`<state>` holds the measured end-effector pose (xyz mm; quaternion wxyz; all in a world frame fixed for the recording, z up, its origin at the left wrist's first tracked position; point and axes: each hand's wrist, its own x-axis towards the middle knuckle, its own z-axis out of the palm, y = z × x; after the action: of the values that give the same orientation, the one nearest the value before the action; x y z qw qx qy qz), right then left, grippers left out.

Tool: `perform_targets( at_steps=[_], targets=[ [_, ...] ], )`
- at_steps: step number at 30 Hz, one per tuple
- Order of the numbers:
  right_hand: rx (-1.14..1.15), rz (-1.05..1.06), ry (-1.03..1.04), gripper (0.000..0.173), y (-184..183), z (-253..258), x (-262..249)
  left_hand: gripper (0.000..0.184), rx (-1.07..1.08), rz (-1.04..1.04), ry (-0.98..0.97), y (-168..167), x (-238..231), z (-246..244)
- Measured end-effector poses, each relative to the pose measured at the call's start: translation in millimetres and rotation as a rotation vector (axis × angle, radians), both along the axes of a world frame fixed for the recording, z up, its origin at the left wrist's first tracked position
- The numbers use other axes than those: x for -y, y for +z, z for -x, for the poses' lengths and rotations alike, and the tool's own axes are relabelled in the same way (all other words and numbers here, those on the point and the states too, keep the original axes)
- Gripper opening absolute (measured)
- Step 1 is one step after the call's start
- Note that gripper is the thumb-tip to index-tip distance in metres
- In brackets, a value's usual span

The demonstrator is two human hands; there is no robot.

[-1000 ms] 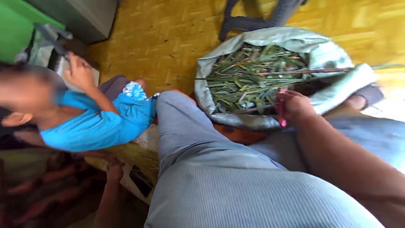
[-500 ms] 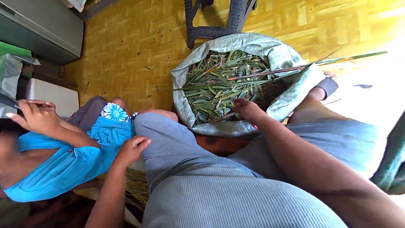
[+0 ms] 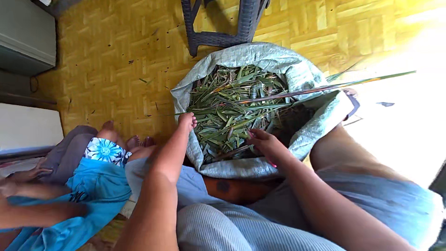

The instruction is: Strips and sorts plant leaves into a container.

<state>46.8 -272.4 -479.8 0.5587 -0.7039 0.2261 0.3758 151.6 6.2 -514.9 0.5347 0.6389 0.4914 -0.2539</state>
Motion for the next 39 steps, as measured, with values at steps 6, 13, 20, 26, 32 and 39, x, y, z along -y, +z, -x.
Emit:
perform_targets(
  at_steps=[6, 13, 20, 26, 32, 39],
  targets=[
    [-0.077, -0.062, -0.024, 0.048, -1.3, -0.2, 1.8, 0.054, -0.091, 0.079, 0.304, -53.4, -2.6, -20.3],
    [-0.118, -0.077, -0.051, 0.047, -2.3, 1.1, -3.7, 0.046, -0.11, -0.005, 0.163, -60.1, -3.3, -17.7],
    [-0.112, -0.088, -0.089, 0.044, 0.1, 3.1, -10.2, 0.045, 0.146, -0.06, -0.726, -16.0, 85.4, 18.1],
    [-0.151, -0.131, -0.017, 0.044, 2.4, 3.1, -11.8, 0.033, 0.446, -0.244, -1.411, -20.4, 184.6, -40.9],
    [-0.139, -0.173, -0.012, 0.045, 5.8, 2.0, -4.8, 0.04, 0.249, -0.475, -1.686, -52.1, 242.6, -67.2],
    [-0.099, -0.19, 0.006, 0.044, 12.6, -2.2, 1.2, 0.039, 0.274, -0.539, -1.694, -43.3, 242.1, -72.9]
  ],
)
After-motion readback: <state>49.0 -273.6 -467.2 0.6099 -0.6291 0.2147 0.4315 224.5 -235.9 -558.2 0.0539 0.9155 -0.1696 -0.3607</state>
